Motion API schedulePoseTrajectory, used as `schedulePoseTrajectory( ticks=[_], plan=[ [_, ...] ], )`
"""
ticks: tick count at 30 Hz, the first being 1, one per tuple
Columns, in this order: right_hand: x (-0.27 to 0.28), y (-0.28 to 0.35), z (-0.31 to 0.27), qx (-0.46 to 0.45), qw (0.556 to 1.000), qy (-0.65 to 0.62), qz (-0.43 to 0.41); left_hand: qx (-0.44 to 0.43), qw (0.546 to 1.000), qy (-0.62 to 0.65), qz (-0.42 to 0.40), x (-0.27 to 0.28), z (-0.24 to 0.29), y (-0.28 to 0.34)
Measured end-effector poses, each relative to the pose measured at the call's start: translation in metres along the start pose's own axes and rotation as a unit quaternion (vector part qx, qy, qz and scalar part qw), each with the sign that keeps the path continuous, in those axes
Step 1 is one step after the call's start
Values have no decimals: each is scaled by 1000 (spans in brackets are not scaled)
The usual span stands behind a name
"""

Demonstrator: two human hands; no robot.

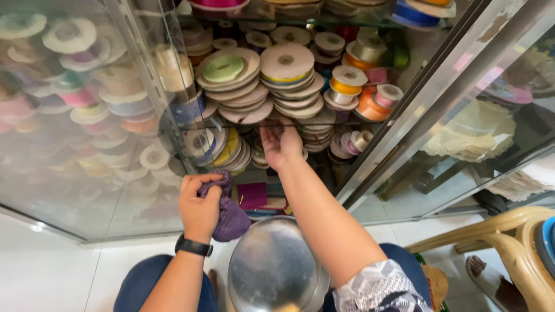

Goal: The person sits on the floor in front of a glass cabinet filled with spools of ribbon. They use a purple cloth to wipe the spools and the interior shelves of the cabinet, handling the spools one by one and placing them back.

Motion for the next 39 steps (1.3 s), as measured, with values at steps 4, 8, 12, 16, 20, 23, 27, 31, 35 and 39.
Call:
schedulePoseTrajectory(
  ticks=[4, 8, 12, 16, 20, 23, 27, 31, 35, 39],
  plan=[
    [-2, -4, -1, 25, 999, -35, 18, 8, 1000, 0, -1, -2, -5, 1],
    [4, -1, -2, 53, 995, -87, 12, 9, 1000, 5, -7, -3, -3, 3],
    [4, -24, -10, 70, 989, -128, 19, -23, 1000, 4, -17, -8, -9, -1],
    [29, -12, -2, 36, 984, -171, 39, -18, 999, -25, -14, -3, -5, 4],
    [26, 8, -1, 11, 981, -192, 38, -11, 1000, 2, -14, -4, -5, 4],
    [20, 37, -1, -24, 979, -200, 23, -7, 1000, 5, -18, -8, -2, 4],
    [5, 62, 4, -62, 981, -183, -13, -16, 1000, -1, -19, -8, -3, 6],
    [10, 82, -1, -78, 989, -119, -41, -17, 1000, 0, -13, -3, -5, 2],
    [41, 139, -21, -39, 951, 254, -174, 4, 998, 46, -45, 0, 5, 4],
    [131, 119, -49, 42, 809, 485, -329, 99, 968, 183, -142, -17, 11, 19]
  ],
)
Point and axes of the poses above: each hand's wrist, its own y-axis away from the middle knuckle, its own x-axis out of the back of the hand, z = x × y, the point moved 3 cm from there along -y, towards the middle knuckle, and after that the axes turned 10 degrees about x, right-handed, at the moved point
